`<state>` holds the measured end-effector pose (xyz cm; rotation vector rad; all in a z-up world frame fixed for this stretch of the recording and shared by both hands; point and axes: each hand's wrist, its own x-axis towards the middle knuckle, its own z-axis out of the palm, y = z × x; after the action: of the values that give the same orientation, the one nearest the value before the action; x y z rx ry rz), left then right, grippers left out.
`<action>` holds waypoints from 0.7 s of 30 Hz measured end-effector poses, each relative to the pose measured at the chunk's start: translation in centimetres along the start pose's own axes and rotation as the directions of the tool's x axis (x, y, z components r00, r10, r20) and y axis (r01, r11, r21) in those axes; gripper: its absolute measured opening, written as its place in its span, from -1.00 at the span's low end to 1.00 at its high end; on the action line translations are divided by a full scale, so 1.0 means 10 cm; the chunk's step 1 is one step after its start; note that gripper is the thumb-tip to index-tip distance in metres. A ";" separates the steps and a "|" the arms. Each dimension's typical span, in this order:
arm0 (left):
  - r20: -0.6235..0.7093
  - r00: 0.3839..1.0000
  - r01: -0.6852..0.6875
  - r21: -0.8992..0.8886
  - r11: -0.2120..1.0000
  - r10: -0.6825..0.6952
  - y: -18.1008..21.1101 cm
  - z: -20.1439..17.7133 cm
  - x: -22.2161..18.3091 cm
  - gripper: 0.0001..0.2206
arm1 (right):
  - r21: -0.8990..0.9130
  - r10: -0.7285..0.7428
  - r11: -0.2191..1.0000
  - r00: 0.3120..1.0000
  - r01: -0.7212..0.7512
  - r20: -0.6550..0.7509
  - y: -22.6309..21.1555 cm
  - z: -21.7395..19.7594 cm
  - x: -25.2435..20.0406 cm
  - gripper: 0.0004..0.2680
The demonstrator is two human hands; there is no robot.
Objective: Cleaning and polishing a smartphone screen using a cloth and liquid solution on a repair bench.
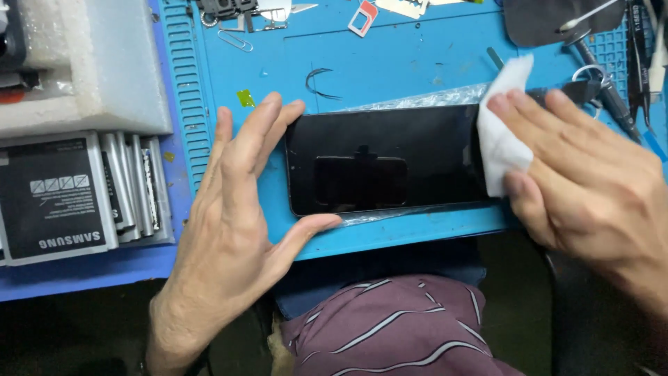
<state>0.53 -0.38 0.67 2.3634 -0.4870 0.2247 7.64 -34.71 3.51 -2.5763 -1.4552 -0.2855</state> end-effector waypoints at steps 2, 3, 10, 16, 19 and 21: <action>-0.009 1.000 -0.004 -0.004 1.000 0.004 0.01 -0.01 0.01 0.00 | -0.056 -0.007 0.998 0.997 0.003 -0.080 -0.03 -0.02 0.03 -0.68; -0.006 1.000 -0.004 -0.009 1.000 0.004 0.01 -0.01 0.02 0.01 | 0.018 -0.004 1.000 0.999 0.005 -0.050 -0.10 -0.06 -0.03 -0.67; -0.001 1.000 0.008 -0.019 1.000 -0.008 0.01 -0.02 0.01 0.01 | 0.039 -0.022 0.999 0.998 0.020 0.062 -0.04 -0.08 -0.15 -0.64; -0.024 1.000 -0.001 -0.011 1.000 0.001 0.02 -0.04 0.00 0.00 | 0.022 -0.103 0.994 0.995 0.103 -0.005 -0.10 -0.07 0.06 -0.74; -0.017 1.000 -0.015 0.027 1.000 0.016 -0.01 -0.03 -0.02 0.00 | 0.070 -0.107 0.992 0.993 0.104 0.043 -0.38 -0.14 -0.13 -0.68; -0.015 1.000 -0.009 0.035 0.999 0.010 -0.02 -0.02 -0.05 0.01 | 0.038 -0.082 0.996 0.995 0.080 0.053 -0.30 -0.09 -0.13 -0.66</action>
<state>0.18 0.04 0.51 2.3921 -0.4908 0.2569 4.32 -34.45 4.22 -2.5199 -1.5716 -0.1996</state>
